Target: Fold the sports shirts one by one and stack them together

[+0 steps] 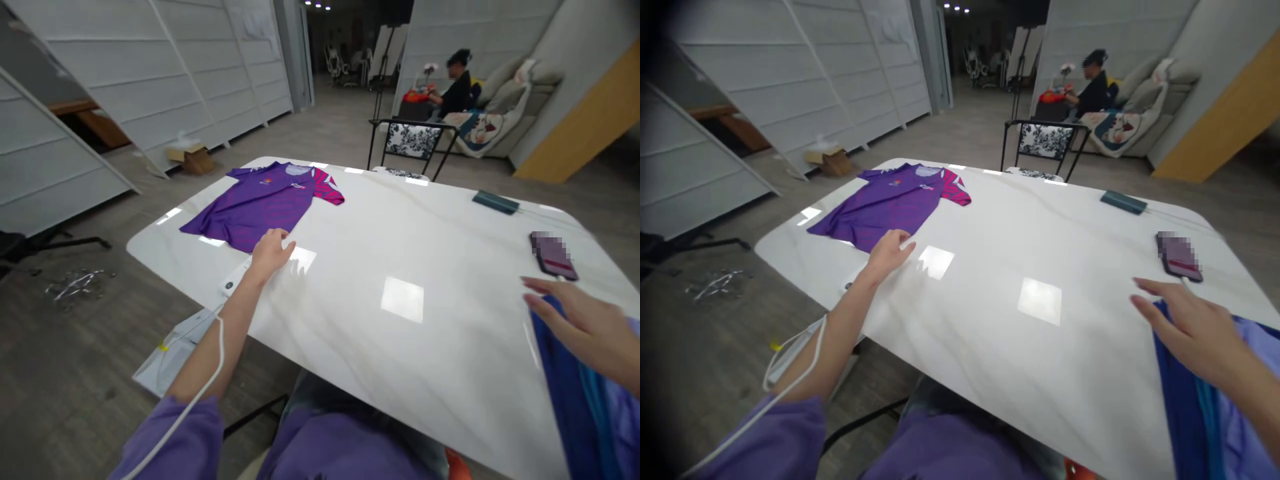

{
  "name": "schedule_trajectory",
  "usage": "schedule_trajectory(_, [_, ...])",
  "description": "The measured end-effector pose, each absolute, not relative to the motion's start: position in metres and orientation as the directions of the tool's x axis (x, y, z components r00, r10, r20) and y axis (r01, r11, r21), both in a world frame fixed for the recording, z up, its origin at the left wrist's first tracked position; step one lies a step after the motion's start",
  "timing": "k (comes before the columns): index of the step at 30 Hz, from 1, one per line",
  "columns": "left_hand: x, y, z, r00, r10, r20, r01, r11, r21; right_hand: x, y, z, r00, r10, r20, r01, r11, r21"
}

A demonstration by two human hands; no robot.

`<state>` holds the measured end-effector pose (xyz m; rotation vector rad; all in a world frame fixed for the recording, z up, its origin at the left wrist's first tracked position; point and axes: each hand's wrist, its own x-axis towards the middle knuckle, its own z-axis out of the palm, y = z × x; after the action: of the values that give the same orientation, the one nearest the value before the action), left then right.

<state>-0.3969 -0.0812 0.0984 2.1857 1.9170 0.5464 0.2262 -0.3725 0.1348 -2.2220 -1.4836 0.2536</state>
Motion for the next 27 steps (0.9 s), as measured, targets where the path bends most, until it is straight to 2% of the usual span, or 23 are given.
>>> schedule_trajectory(4, [-0.430,-0.055,0.073,0.003,0.997,0.080,0.945,-0.029,0.327,0.099,-0.213,0.121,0.087,0.995,-0.055,0.922,-0.102,-0.373])
schedule_trajectory(7, [-0.430,-0.051,0.055,0.037,0.998,0.055,0.948,-0.052,0.315,0.002,-0.094,0.102,-0.090,0.991,-0.102,0.929,0.047,-0.368])
schedule_trajectory(10, [-0.421,-0.055,0.047,0.098,0.993,0.062,0.946,-0.113,0.303,-0.078,0.009,0.087,-0.152,0.987,-0.050,0.926,0.125,-0.356])
schedule_trajectory(14, [-0.403,-0.065,0.048,0.172,0.983,0.059,0.940,-0.182,0.289,-0.134,0.098,0.073,-0.158,0.987,-0.016,0.959,0.149,-0.242])
schedule_trajectory(17, [-0.387,-0.074,0.051,0.231,0.973,0.030,0.928,-0.229,0.295,-0.131,0.121,0.061,-0.093,0.995,-0.043,0.979,0.083,-0.184])
schedule_trajectory(21, [-0.358,-0.100,0.054,0.344,0.939,0.000,0.885,-0.324,0.336,-0.075,0.108,0.048,0.007,1.000,0.005,0.989,-0.007,-0.145])
schedule_trajectory(27, [-0.280,-0.196,0.052,0.599,0.800,-0.042,0.650,-0.455,0.610,0.068,-0.012,0.035,0.174,0.985,-0.008,0.973,-0.173,-0.150])
